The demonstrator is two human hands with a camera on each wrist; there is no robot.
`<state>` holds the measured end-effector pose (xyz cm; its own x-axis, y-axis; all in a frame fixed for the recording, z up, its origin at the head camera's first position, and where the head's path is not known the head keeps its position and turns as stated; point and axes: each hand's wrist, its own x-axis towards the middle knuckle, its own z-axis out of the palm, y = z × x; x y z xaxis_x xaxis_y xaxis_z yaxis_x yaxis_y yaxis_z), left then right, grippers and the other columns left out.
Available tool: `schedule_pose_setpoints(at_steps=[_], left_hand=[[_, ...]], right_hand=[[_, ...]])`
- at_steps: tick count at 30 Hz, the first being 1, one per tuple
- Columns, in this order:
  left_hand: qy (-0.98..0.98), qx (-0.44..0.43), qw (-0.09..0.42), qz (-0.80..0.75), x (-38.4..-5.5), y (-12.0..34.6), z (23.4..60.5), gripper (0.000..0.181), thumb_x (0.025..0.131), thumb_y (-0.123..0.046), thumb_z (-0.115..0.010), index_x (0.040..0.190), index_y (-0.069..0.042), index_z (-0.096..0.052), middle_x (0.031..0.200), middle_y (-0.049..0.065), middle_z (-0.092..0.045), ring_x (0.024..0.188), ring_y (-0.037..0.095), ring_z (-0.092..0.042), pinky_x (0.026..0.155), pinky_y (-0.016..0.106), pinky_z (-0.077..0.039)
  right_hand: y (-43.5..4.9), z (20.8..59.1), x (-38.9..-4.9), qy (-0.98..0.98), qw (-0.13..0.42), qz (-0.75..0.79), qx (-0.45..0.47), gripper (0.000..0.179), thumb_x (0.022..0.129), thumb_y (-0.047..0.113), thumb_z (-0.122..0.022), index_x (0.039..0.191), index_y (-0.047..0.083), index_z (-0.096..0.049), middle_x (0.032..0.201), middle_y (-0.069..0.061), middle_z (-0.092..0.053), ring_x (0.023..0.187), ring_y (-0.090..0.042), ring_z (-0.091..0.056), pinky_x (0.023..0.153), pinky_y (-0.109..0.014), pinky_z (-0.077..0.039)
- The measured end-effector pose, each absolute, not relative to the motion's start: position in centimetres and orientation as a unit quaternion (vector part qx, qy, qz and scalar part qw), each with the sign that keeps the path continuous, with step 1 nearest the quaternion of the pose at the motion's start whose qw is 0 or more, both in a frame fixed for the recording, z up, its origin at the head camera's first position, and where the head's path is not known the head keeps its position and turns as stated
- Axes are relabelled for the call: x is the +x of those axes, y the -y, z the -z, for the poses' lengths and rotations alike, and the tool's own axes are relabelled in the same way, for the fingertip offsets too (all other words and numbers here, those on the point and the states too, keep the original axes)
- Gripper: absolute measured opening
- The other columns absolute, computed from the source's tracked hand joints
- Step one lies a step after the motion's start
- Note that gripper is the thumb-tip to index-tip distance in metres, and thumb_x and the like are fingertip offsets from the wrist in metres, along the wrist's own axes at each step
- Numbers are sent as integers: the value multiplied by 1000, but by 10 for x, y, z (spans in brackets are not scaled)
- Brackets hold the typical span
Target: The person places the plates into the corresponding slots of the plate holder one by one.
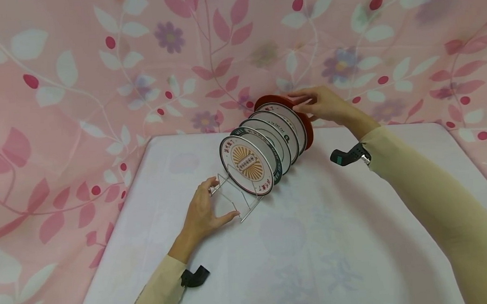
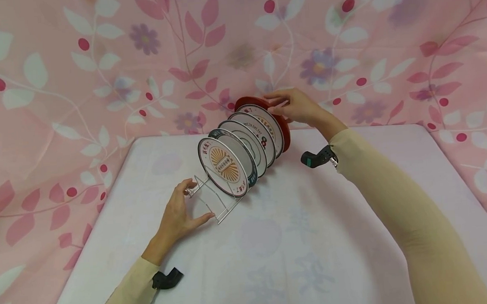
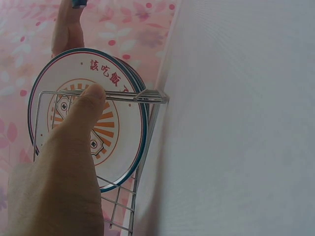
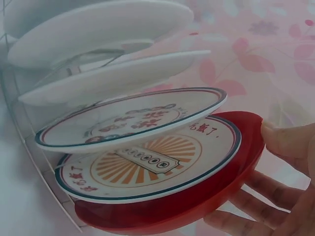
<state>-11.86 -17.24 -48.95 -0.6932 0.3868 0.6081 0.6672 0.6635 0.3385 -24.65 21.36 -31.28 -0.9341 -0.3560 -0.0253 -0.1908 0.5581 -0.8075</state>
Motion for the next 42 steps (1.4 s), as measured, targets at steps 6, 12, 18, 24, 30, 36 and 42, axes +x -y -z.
schedule_pose_setpoints(at_steps=[6, 12, 18, 24, 30, 36, 42], left_hand=[[875, -302, 255, 280, -121, 172, 492, 109, 68, -67, -76, 140, 6, -37, 120, 14, -59, 110, 25, -56, 90, 42, -48], [874, -303, 263, 274, -122, 176, 493, 109, 69, -67, -76, 141, 5, -37, 118, 15, -59, 109, 26, -57, 89, 42, -48], [881, -294, 250, 274, -120, 178, 494, 109, 71, -73, -68, 142, 3, -35, 119, 14, -60, 111, 25, -55, 91, 40, -47], [880, -296, 244, 280, -121, 177, 492, 108, 71, -70, -71, 141, 4, -36, 121, 14, -58, 112, 24, -55, 92, 39, -47], [883, -292, 242, 278, -122, 176, 491, 108, 71, -72, -70, 141, 4, -37, 121, 13, -58, 112, 24, -55, 93, 39, -47], [881, -294, 247, 275, -121, 178, 491, 110, 72, -73, -68, 143, 4, -35, 122, 14, -58, 113, 25, -55, 92, 40, -47], [865, -308, 269, 290, -124, 179, 490, 108, 77, -73, -63, 143, 7, -33, 124, 21, -56, 111, 28, -56, 86, 41, -50]], right_hand=[[-222, 328, -232, -861, 35, 493, -122, 50, 99, 25, -57, 146, 10, -45, 143, -19, -51, 126, -33, -55, 99, -47, -48], [-223, 350, -226, -841, 35, 528, -117, 51, 99, 26, -58, 145, 8, -46, 139, -18, -53, 121, -30, -58, 93, -38, -53], [-221, 350, -220, -832, 11, 540, -127, 50, 99, 29, -58, 144, 12, -48, 140, -18, -54, 123, -30, -58, 95, -40, -51], [-220, 345, -202, -823, -23, 554, -121, 49, 97, 27, -61, 144, 17, -49, 140, -16, -55, 122, -26, -58, 89, -24, -54], [-210, 348, -179, -840, -72, 524, -122, 48, 94, 28, -66, 140, 19, -54, 134, -9, -60, 124, -21, -56, 98, -34, -51], [-176, 363, -143, -807, -176, 524, -208, 50, 83, 1, -75, 131, 4, -60, 130, -13, -61, 116, -21, -57, 95, -30, -53], [-119, 392, -100, -764, -259, 518, -284, 54, 76, -1, -80, 126, 0, -62, 127, -15, -62, 118, -17, -56, 98, -22, -48]])
